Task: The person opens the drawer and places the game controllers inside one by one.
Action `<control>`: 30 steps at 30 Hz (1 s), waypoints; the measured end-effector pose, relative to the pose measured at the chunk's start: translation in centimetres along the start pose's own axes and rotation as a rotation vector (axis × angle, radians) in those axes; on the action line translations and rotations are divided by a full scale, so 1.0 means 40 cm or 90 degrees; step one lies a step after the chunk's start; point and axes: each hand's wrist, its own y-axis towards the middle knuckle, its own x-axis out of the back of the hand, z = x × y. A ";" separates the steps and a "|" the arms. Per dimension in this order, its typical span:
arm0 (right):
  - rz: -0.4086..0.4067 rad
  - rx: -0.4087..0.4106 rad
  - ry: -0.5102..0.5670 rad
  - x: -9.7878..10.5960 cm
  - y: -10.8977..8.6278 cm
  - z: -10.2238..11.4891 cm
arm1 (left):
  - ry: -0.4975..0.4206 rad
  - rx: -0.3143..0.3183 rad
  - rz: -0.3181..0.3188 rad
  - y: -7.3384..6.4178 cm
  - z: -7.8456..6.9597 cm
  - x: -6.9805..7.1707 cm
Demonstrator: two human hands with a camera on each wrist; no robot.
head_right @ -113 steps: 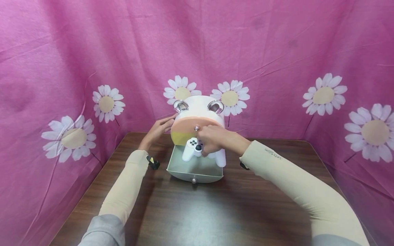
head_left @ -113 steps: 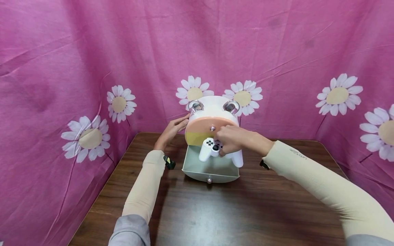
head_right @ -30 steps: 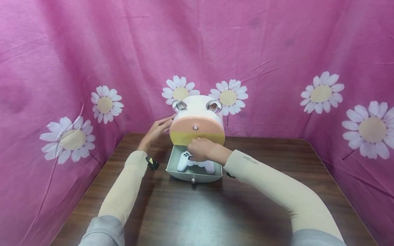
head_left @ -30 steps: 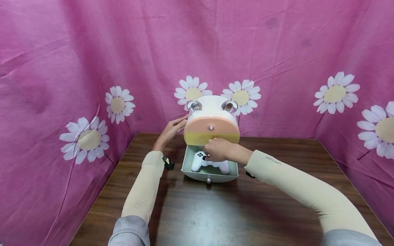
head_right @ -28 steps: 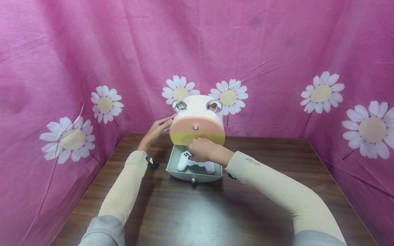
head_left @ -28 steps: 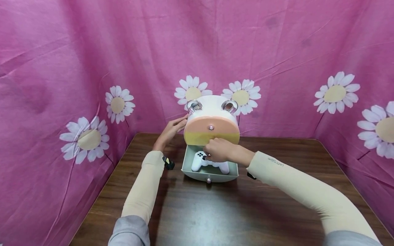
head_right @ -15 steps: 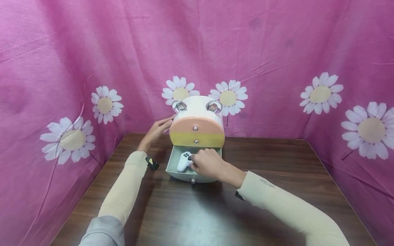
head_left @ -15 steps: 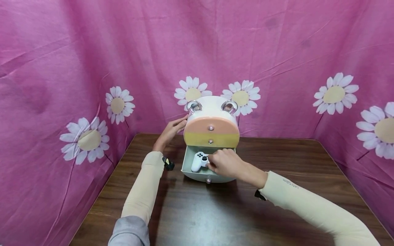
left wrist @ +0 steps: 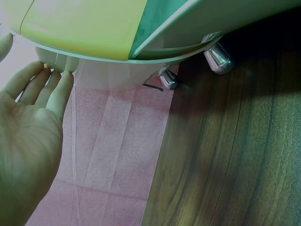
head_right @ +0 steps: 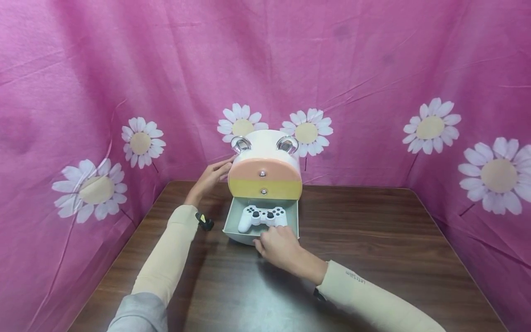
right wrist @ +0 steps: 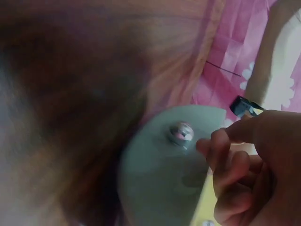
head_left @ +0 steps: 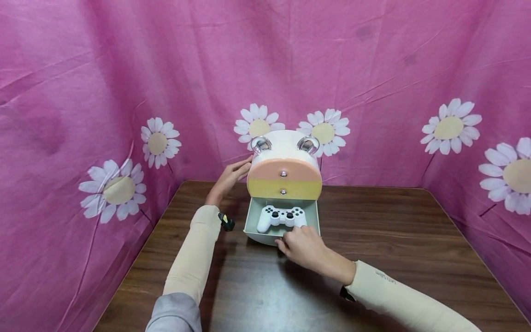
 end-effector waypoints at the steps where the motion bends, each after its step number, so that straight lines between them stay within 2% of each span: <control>1: 0.003 -0.007 -0.004 -0.006 -0.004 0.003 | 0.001 0.001 0.000 0.000 0.000 0.000; 9: 0.022 -0.058 -0.017 -0.043 -0.019 0.023 | -0.007 0.004 0.005 -0.002 0.000 0.001; 20: 0.053 -0.080 -0.030 -0.074 -0.023 0.045 | -0.003 0.005 0.001 -0.004 -0.002 0.001; 30: -0.023 -0.063 -0.065 -0.083 -0.022 0.054 | 0.000 0.002 0.002 -0.003 0.001 0.001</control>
